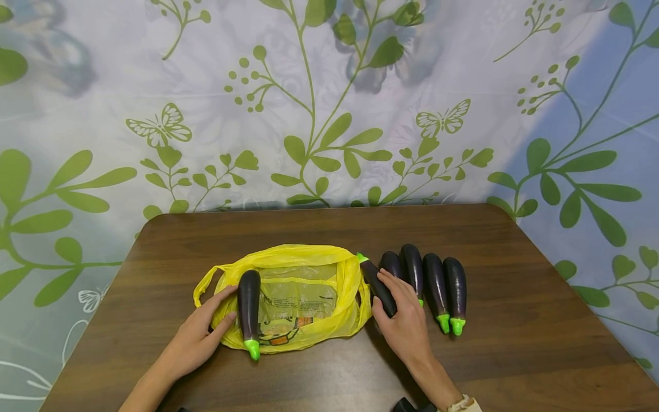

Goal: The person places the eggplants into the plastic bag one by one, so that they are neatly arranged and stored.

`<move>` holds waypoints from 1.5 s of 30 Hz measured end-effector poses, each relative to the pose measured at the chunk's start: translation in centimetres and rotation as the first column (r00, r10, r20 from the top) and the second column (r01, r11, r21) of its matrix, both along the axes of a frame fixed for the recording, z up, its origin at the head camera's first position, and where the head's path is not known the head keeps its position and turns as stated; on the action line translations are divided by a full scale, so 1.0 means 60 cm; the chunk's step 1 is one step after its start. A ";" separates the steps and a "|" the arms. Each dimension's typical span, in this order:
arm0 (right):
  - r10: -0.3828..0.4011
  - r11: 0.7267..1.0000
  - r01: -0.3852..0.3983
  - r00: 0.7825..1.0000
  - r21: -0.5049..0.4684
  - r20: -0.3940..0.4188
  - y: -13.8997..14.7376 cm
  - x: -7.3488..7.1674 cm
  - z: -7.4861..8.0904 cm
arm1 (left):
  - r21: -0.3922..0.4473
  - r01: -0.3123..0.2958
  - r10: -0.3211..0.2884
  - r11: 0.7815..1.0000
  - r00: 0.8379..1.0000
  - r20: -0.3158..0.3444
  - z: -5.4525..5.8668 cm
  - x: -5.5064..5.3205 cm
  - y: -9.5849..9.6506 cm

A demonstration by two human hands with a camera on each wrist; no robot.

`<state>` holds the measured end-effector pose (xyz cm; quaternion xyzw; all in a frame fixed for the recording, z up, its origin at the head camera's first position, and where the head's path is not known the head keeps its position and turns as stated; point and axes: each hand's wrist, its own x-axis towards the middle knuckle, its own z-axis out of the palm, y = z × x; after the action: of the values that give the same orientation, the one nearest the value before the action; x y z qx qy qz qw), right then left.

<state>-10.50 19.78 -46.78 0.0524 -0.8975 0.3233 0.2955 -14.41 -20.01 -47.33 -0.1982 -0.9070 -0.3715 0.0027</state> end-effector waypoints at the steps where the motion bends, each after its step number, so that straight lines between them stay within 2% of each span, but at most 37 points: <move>1: -0.001 1.000 0.001 1.000 0.001 -0.001 0.000 0.000 0.000 | -0.001 -0.001 0.001 1.000 1.000 0.001 0.000 0.000 0.000; 20: 0.015 1.000 -0.015 1.000 0.008 -0.008 0.000 0.000 0.000 | 0.002 0.007 -0.007 1.000 1.000 -0.001 -0.002 -0.002 0.000; 45: 0.037 0.999 -0.036 0.999 0.017 -0.022 -0.002 0.001 0.001 | -0.014 0.006 -0.006 1.000 0.999 -0.038 -0.002 -0.002 0.001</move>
<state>-10.44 19.67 -46.74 0.0748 -0.8957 0.3205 0.2990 -14.52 -19.92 -47.47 -0.2079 -0.9089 -0.3611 0.0175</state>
